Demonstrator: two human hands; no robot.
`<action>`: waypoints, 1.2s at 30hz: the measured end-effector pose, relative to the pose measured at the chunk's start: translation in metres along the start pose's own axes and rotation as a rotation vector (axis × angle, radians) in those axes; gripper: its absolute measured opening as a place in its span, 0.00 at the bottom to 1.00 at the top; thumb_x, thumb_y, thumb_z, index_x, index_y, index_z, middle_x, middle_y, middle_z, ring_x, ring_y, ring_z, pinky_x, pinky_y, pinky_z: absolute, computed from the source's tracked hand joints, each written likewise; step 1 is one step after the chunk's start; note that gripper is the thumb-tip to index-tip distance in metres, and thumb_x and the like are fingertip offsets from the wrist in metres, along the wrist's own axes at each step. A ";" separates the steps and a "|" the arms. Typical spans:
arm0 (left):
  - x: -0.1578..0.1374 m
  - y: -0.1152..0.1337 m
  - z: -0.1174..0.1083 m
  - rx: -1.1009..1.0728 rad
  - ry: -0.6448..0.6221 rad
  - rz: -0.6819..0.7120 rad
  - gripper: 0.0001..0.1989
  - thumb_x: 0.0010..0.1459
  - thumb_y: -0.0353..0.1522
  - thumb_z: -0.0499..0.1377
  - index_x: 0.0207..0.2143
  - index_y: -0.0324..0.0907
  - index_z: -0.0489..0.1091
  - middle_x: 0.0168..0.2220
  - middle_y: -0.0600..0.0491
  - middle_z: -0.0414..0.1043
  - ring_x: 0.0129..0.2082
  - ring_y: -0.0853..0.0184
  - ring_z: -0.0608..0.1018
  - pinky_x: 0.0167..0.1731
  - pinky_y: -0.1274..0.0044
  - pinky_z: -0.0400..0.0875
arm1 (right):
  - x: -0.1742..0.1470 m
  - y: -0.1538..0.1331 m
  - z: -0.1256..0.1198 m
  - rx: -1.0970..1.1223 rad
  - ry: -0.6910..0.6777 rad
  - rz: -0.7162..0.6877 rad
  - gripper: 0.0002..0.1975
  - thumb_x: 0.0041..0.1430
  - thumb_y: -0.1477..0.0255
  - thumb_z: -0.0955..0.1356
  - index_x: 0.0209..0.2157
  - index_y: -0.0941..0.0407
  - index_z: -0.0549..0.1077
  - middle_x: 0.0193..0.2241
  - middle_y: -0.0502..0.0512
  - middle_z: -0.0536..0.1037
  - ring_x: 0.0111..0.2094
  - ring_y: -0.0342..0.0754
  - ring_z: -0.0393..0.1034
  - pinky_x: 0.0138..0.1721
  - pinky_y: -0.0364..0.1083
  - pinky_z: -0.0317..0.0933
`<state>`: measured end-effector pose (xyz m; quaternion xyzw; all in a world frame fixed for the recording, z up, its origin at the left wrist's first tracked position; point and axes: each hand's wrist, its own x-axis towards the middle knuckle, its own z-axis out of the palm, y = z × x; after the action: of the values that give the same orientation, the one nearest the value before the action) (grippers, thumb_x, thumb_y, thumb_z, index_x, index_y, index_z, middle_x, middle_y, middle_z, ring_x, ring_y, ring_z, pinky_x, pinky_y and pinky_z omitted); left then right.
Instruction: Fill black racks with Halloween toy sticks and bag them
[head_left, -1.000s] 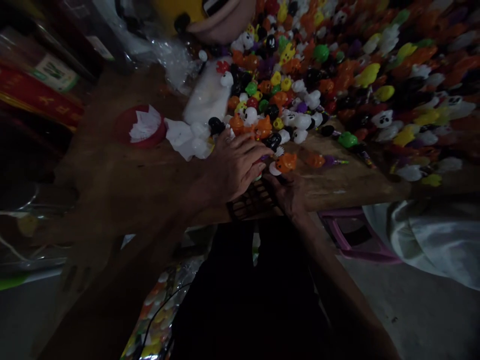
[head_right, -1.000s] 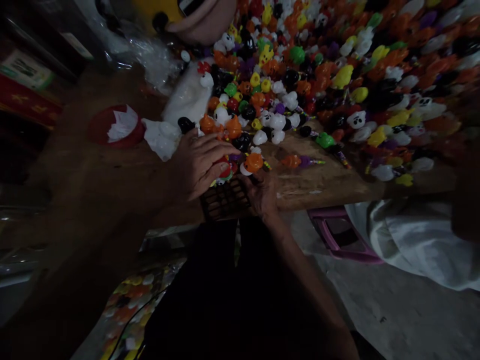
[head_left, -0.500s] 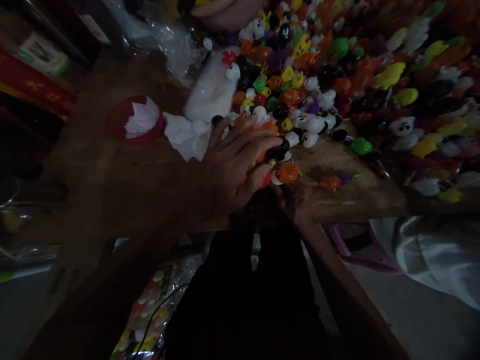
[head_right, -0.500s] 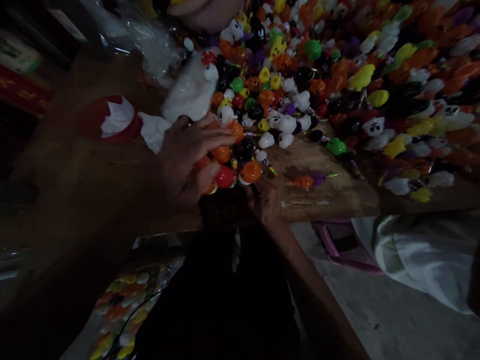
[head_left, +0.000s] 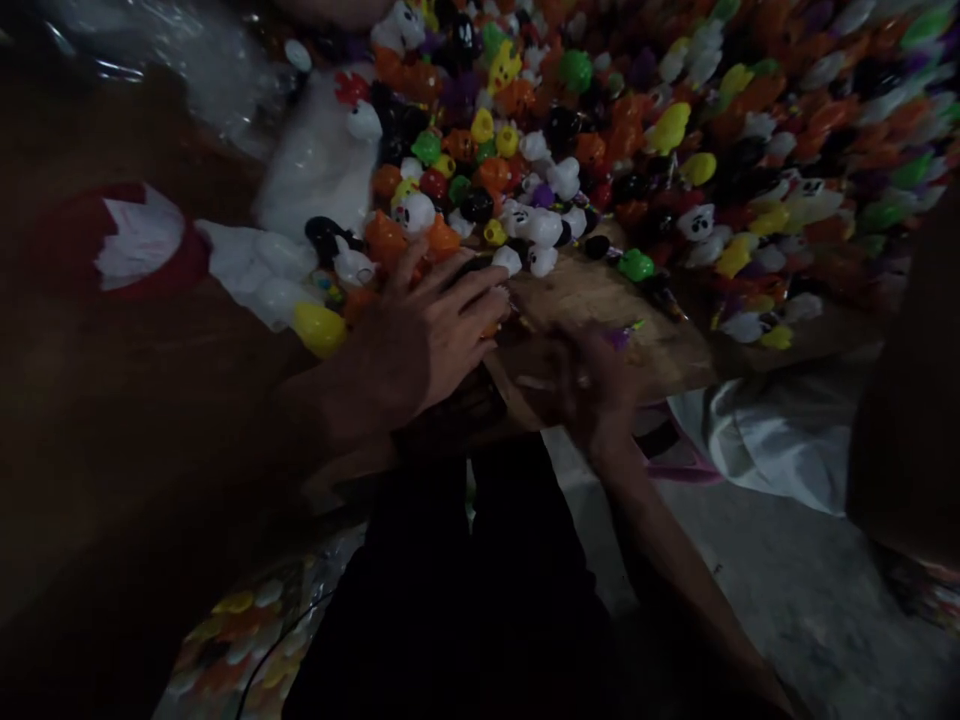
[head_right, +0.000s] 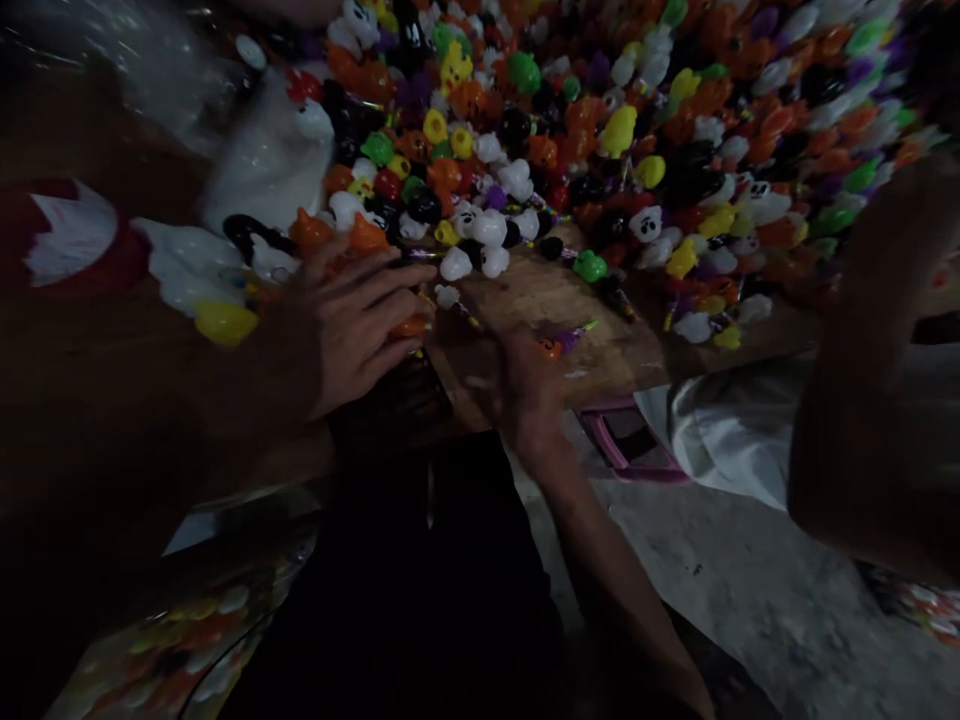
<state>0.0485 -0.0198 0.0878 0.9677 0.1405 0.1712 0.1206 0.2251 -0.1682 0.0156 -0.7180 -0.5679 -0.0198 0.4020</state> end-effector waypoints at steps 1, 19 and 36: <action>0.000 -0.001 0.000 0.000 0.012 -0.001 0.15 0.67 0.31 0.54 0.53 0.47 0.73 0.66 0.47 0.69 0.69 0.47 0.67 0.71 0.45 0.49 | -0.002 0.013 -0.016 -0.062 0.059 0.019 0.15 0.70 0.71 0.63 0.54 0.55 0.75 0.45 0.62 0.82 0.46 0.55 0.77 0.48 0.54 0.71; -0.070 0.026 -0.028 0.051 0.561 -0.377 0.10 0.72 0.37 0.55 0.46 0.44 0.73 0.43 0.52 0.81 0.45 0.65 0.82 0.50 0.68 0.79 | -0.035 -0.018 0.004 0.094 -0.057 0.156 0.13 0.63 0.62 0.66 0.43 0.56 0.75 0.32 0.57 0.81 0.30 0.52 0.75 0.33 0.49 0.68; -0.127 0.013 0.074 -0.056 0.271 -0.565 0.14 0.64 0.30 0.60 0.52 0.44 0.75 0.49 0.46 0.80 0.53 0.54 0.79 0.57 0.60 0.72 | -0.041 -0.084 0.085 0.339 -0.100 0.188 0.12 0.66 0.62 0.68 0.35 0.54 0.79 0.33 0.58 0.82 0.38 0.55 0.78 0.44 0.53 0.72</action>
<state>-0.0360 -0.0859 -0.0139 0.8549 0.4138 0.2624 0.1702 0.1047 -0.1476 -0.0152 -0.6899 -0.5129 0.1492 0.4886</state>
